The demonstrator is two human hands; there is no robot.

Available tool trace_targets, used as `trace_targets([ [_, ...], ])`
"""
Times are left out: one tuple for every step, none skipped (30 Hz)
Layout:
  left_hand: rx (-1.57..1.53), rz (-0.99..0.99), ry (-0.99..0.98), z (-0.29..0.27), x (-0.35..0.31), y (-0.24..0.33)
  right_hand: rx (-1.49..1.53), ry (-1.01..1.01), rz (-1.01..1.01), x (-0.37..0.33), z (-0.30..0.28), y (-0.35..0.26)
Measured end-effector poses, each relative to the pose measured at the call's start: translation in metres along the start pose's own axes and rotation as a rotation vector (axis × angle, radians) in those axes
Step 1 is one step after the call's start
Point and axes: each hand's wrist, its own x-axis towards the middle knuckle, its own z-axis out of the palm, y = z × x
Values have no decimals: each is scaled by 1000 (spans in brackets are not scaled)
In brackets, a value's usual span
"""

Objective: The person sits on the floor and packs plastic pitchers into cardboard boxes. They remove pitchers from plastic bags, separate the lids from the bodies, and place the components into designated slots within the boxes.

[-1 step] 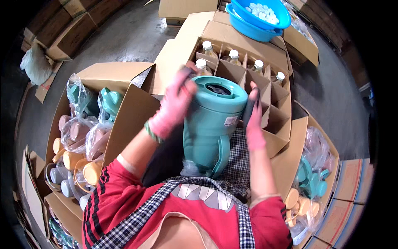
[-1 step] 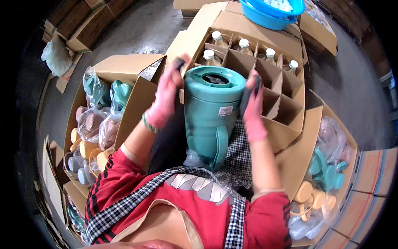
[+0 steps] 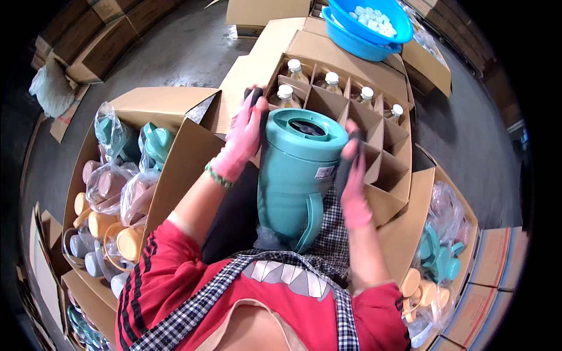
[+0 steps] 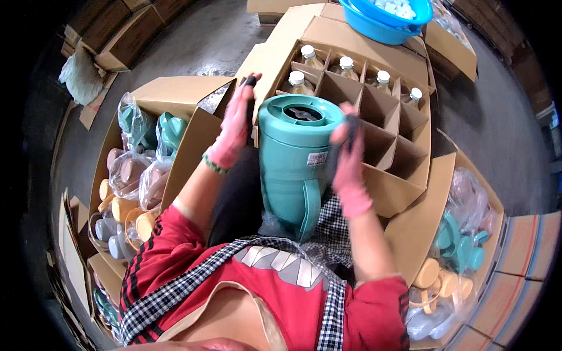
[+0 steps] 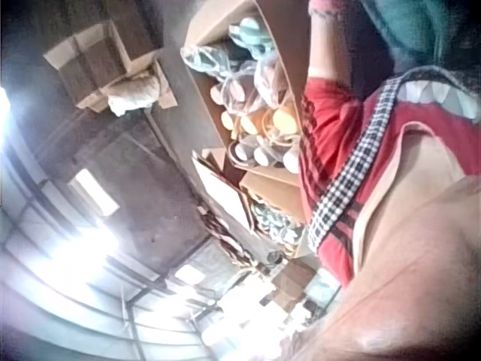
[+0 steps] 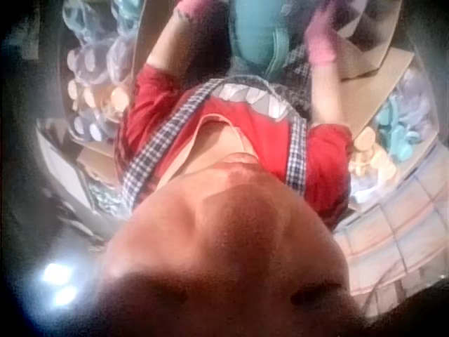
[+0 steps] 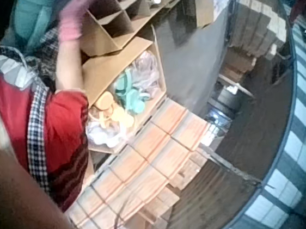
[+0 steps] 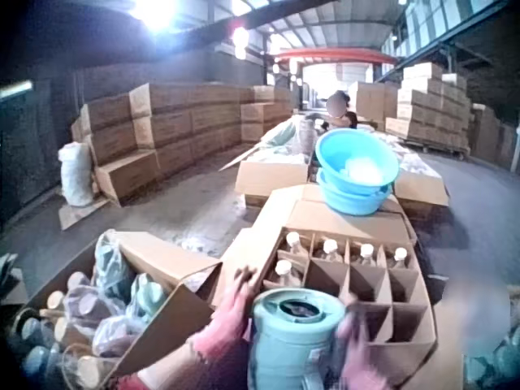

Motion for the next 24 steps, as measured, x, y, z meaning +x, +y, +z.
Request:
trace_targets([
  [124, 53, -47, 4, -8, 3, -131, -8, -182, -16, 9, -6],
  [239, 118, -109, 11, -15, 8, -267, 11, -376, -19, 12, -11],
  [341, 189, -152, 20, -21, 12, 245, -117, -107, 5, -4, 23],
  [490, 358, -272, 31, -40, 32, 214, -97, 146, 29, -24, 40],
  [630, 547, -357, 38, -60, 55, 164, -32, 213, 37, -37, 62],
  [534, 545, -396, 34, -62, 62, 209, 9, 321, 43, -43, 73],
  [499, 430, -266, 22, -47, 50, 503, -2, 427, 41, -35, 63],
  [457, 307, -127, 7, -25, 29, 839, 12, 502, 31, -22, 40],
  [392, 158, 195, 1, -6, 3, 1013, -5, 534, 23, -11, 25],
  [231, 85, 36, 1, -6, -11, 810, -57, 415, 22, -9, 27],
  [71, -24, -125, 9, -7, -1, 601, -86, 293, 22, -12, 32],
  [477, 350, -67, 24, -31, 10, 391, -113, 172, 25, -13, 39],
  [727, 494, -272, 34, -47, 47, 197, -55, 255, 36, -38, 71],
  [687, 565, -219, 24, -38, 35, 196, -63, 250, 41, -35, 67],
  [648, 630, -173, 14, -32, 22, 195, -67, 254, 41, -34, 64],
  [222, 156, -55, 13, -24, 18, 195, -63, 258, 42, -36, 64],
  [343, 183, 202, 3, -12, -1, 132, -104, 124, 25, -10, 39],
  [157, -81, -30, 7, -22, 13, 56, -108, -19, 14, 1, 20],
  [434, 189, -122, 13, -32, 31, -21, -103, -170, 12, 5, 7],
  [691, 467, -232, 25, -45, 42, 266, -114, 166, 32, -14, 21],
  [651, 545, -321, 32, -61, 48, 122, -27, 201, 41, -36, 51],
  [581, 542, -352, 33, -63, 58, -21, 64, 231, 48, -50, 70],
  [503, 493, -249, 19, -49, 42, -4, 182, 107, 34, -23, 42],
  [517, 454, -38, 9, -32, 19, 12, 108, -88, 25, -5, 28],
])
